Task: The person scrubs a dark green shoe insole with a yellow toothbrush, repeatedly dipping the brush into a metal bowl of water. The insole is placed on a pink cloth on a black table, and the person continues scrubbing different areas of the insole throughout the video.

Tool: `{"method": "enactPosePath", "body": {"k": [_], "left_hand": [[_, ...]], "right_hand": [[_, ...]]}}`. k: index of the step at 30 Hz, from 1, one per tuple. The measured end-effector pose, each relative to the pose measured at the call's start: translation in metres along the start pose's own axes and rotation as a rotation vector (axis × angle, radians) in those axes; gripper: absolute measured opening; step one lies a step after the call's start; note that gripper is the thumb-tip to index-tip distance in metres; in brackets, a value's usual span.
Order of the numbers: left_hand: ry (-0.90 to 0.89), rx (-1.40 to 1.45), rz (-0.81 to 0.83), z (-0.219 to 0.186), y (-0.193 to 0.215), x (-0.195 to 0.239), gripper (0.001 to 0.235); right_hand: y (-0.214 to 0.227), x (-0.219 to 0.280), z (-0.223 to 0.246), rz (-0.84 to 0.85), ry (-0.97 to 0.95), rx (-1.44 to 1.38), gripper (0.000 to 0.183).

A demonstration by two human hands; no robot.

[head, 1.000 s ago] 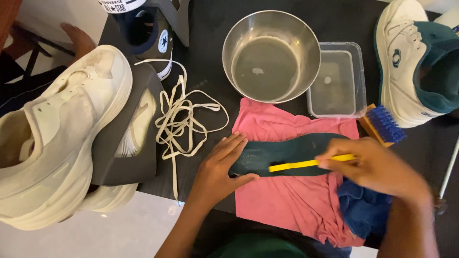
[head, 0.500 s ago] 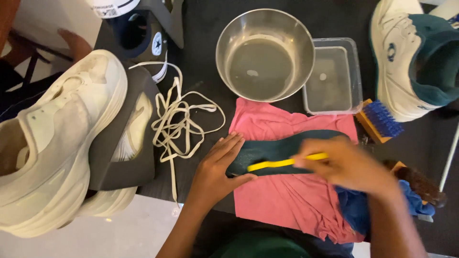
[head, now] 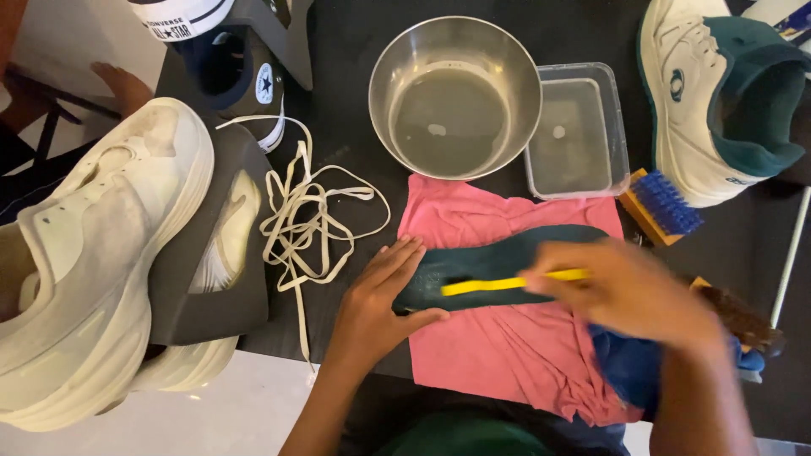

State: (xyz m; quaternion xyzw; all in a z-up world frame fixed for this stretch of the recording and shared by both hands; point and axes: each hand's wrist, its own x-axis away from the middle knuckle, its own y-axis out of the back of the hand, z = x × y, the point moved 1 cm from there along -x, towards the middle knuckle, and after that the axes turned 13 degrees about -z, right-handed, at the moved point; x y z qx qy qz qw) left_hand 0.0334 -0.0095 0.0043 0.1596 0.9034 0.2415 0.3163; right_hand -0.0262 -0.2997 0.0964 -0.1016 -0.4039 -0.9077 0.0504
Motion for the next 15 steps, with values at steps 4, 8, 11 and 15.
{"method": "enactPosePath", "body": {"k": [4, 8, 11, 15], "left_hand": [[0.004, -0.002, -0.011, -0.001, 0.001, -0.001, 0.084], [0.007, 0.011, 0.016, 0.001, 0.0, 0.0, 0.087], [0.017, 0.039, 0.017, -0.001, 0.002, 0.001, 0.087], [0.057, 0.027, 0.025, -0.001, 0.006, -0.001, 0.086]], "right_hand": [[0.014, 0.012, -0.026, -0.021, -0.354, -0.018, 0.014], [-0.012, -0.003, 0.005, -0.039, -0.049, -0.129, 0.015], [-0.007, 0.001, 0.008, -0.04, 0.045, -0.103, 0.009], [-0.001, 0.004, -0.005, -0.032, -0.196, -0.055, 0.014]]}}
